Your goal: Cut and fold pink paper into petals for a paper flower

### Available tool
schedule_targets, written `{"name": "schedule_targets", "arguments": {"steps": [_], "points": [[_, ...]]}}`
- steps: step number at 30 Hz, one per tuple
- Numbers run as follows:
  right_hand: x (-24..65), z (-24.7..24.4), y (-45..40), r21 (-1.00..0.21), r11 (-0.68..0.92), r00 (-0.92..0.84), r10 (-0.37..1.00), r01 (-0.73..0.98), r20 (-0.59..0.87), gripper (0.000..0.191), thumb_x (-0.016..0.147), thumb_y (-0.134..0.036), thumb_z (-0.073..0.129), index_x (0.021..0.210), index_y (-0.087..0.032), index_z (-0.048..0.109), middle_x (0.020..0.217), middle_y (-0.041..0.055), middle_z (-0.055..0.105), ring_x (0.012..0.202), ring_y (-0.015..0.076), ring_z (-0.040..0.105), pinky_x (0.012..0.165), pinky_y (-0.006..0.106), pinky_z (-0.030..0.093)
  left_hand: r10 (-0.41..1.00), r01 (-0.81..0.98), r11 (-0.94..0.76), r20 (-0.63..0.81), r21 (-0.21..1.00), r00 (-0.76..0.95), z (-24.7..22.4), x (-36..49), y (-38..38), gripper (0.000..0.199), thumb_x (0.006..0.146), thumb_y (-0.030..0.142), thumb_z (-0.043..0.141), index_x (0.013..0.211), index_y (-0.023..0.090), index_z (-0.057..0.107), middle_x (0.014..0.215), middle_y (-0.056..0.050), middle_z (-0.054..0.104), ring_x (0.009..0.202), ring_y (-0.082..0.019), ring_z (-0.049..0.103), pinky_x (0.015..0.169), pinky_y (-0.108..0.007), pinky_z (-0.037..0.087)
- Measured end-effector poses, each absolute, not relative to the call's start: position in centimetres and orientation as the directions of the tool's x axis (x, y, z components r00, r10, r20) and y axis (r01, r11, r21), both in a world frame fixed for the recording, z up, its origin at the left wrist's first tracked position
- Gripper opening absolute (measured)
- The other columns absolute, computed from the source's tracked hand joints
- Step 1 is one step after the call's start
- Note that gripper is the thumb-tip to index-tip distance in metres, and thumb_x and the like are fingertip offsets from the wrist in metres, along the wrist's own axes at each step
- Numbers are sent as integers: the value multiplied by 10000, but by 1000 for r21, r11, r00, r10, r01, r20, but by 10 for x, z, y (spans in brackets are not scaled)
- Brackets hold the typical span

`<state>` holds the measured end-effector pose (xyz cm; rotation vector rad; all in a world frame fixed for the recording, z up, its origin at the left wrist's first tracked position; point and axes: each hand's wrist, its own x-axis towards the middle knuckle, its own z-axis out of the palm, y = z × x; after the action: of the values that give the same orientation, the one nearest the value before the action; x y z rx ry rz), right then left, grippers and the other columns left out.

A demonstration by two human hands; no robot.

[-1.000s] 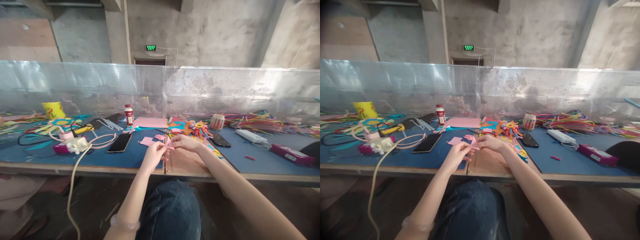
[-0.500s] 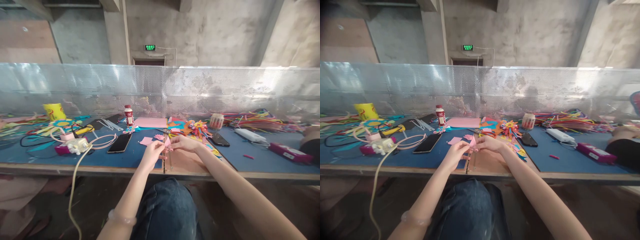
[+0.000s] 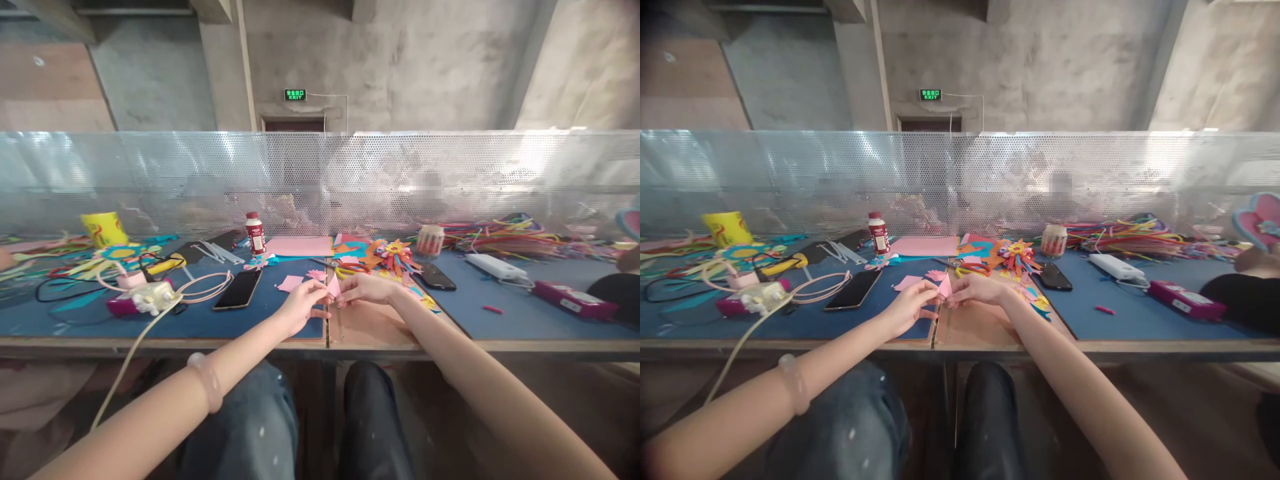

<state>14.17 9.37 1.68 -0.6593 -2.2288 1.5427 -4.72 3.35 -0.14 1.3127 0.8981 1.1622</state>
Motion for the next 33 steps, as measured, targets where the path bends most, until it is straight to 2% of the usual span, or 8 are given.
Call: {"name": "schedule_targets", "arguments": {"steps": [10,20,25,33], "points": [[140,16,94,-922,325,-816,578,211,17,239,663,-326,676,813,-140,680,772,26,637,693,121,551,686,261,413,969,-119,-111,134,987,208,-1,-47,31,100,706,207,589,715,144,512,719,-44,578,709,-143,557,459,-236,524],[139,18,97,-940,302,-829,558,159,39,240,666,-293,679,856,-147,668,813,17,635,720,116,545,657,234,396,977,-151,-81,109,985,184,0,-48,29,116,701,218,593,724,148,504,711,-37,567,660,-132,559,428,-226,519],[138,16,101,-947,280,-786,617,158,51,224,657,-299,686,814,-139,674,753,20,639,659,106,546,608,225,396,979,-167,-78,107,983,173,-1,-49,28,99,711,203,583,734,148,504,685,-28,569,622,-119,560,432,-222,518],[138,11,105,-957,260,-770,634,127,70,239,661,-296,682,816,-115,668,707,32,632,633,105,551,552,213,387,986,-155,-96,115,983,120,-2,-47,28,79,716,182,571,734,144,504,693,-29,571,588,-112,559,410,-226,512]]}}
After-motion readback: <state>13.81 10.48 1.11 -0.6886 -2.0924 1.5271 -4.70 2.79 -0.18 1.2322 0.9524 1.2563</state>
